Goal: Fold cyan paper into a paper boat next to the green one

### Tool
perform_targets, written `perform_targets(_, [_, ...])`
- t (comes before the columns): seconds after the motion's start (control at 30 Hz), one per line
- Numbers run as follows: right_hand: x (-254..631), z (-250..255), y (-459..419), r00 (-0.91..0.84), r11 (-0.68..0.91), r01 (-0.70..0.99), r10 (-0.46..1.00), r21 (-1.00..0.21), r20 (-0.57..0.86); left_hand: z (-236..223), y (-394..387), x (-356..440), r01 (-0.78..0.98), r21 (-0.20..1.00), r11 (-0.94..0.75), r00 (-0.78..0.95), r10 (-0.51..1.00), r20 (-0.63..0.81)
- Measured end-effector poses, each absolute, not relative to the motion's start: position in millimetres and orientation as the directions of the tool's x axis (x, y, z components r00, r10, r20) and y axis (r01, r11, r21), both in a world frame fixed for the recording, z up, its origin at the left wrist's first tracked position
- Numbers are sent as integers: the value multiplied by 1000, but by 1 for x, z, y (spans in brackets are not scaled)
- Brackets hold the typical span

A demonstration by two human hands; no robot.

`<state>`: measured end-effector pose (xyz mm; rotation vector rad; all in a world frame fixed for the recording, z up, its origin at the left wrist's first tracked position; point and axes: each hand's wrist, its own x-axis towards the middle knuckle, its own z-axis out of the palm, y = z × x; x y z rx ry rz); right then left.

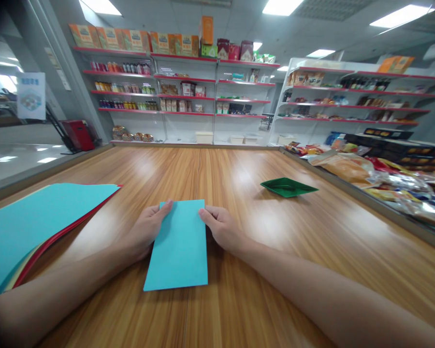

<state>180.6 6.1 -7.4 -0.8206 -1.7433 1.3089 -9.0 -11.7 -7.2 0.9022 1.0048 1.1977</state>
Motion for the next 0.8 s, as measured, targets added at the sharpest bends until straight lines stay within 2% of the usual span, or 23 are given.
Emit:
perform_targets(0.13, [181,-9,7,-485,266,71,851,-961,200,-7,-11,-11,-225,964,141,115,986,-118])
perform_targets(0.2, [180,-11,8,-478,331,140,848,-933,230,-8,-9,-13,-50,998,30,37,999,-28])
perform_targets(0.23, [180,-11,7,-462,387,217,850,-896,255,-8,-8,-15,89,994,-66,-33,997,69])
perform_targets(0.3, [179,-13,5,-431,504,436,844,-745,319,-9,-8,-17,431,861,-269,-118,930,349])
perform_targets(0.37, [179,-13,2,-461,580,625,814,-523,352,-10,-12,-17,701,592,-398,-9,825,565])
perform_targets(0.4, [179,-13,0,-498,605,675,796,-422,343,-11,-16,-15,772,455,-445,103,793,601])
perform_targets(0.47, [179,-14,-2,-581,644,710,764,-285,279,-14,-25,-10,805,255,-535,352,778,520])
perform_targets(0.53, [181,-14,-2,-628,661,719,750,-214,208,-17,-34,-3,799,184,-572,506,806,308])
perform_targets(0.63, [183,-16,1,-669,682,715,732,-155,133,-20,-40,2,821,155,-549,538,836,109])
perform_targets(0.8, [186,-8,0,-756,763,639,647,-102,98,-17,-32,-4,834,136,-534,534,844,42])
